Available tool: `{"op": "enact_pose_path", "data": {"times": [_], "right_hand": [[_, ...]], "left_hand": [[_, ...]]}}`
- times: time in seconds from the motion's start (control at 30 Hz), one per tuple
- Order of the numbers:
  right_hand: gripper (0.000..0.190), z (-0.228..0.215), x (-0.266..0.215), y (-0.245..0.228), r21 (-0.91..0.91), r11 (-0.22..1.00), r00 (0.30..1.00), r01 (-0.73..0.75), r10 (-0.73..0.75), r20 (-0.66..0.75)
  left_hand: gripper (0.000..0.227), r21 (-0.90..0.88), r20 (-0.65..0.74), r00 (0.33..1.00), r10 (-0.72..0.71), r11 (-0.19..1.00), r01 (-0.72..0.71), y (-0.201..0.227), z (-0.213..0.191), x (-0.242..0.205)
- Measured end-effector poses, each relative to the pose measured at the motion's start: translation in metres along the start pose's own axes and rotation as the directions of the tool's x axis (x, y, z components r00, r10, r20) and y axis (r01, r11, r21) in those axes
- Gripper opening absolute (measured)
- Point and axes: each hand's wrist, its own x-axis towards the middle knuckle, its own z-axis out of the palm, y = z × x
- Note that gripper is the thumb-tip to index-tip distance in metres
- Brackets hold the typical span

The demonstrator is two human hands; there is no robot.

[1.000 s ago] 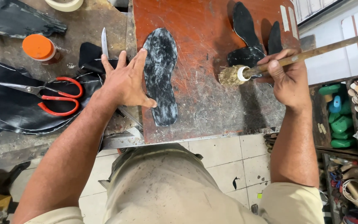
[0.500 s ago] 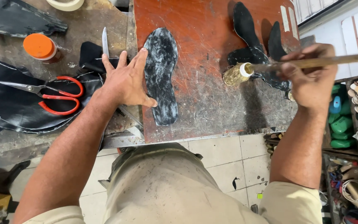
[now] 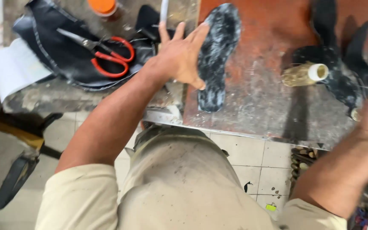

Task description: The person applies glue to the sole of a pink high-heeled shoe using a brush. They then move to a workbench and apply glue to black shoe insoles and the bottom of a black shoe sole.

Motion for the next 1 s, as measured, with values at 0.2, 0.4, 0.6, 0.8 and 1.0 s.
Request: {"op": "enact_pose_path", "data": {"times": [0.2,0.4,0.6,0.8,1.0], "right_hand": [[0.047,0.073,-0.055,0.021,-0.412,0.907,0.925,0.086,0.08,0.37],[0.012,0.178,-0.049,0.138,-0.504,0.633,0.656,0.587,-0.007,0.755],[0.013,0.16,-0.046,0.148,-0.389,0.719,0.55,0.576,0.012,0.835],[0.019,0.152,-0.05,0.136,-0.355,0.807,0.45,0.472,0.125,0.884],[0.01,0.175,-0.053,0.153,-0.205,0.818,0.381,0.537,-0.018,0.925]], "left_hand": [[0.149,0.039,0.076,0.997,-0.008,0.999,0.005,0.004,-0.005,0.003],[0.152,0.073,0.062,0.998,-0.016,0.997,0.011,0.007,-0.007,0.003],[0.151,0.058,0.11,0.993,-0.038,0.998,0.032,0.008,-0.008,0.002],[0.15,0.078,0.109,0.994,-0.026,0.997,0.017,0.007,-0.006,0.002],[0.151,0.05,0.063,0.998,-0.009,0.999,0.005,0.005,-0.005,0.006]]}}
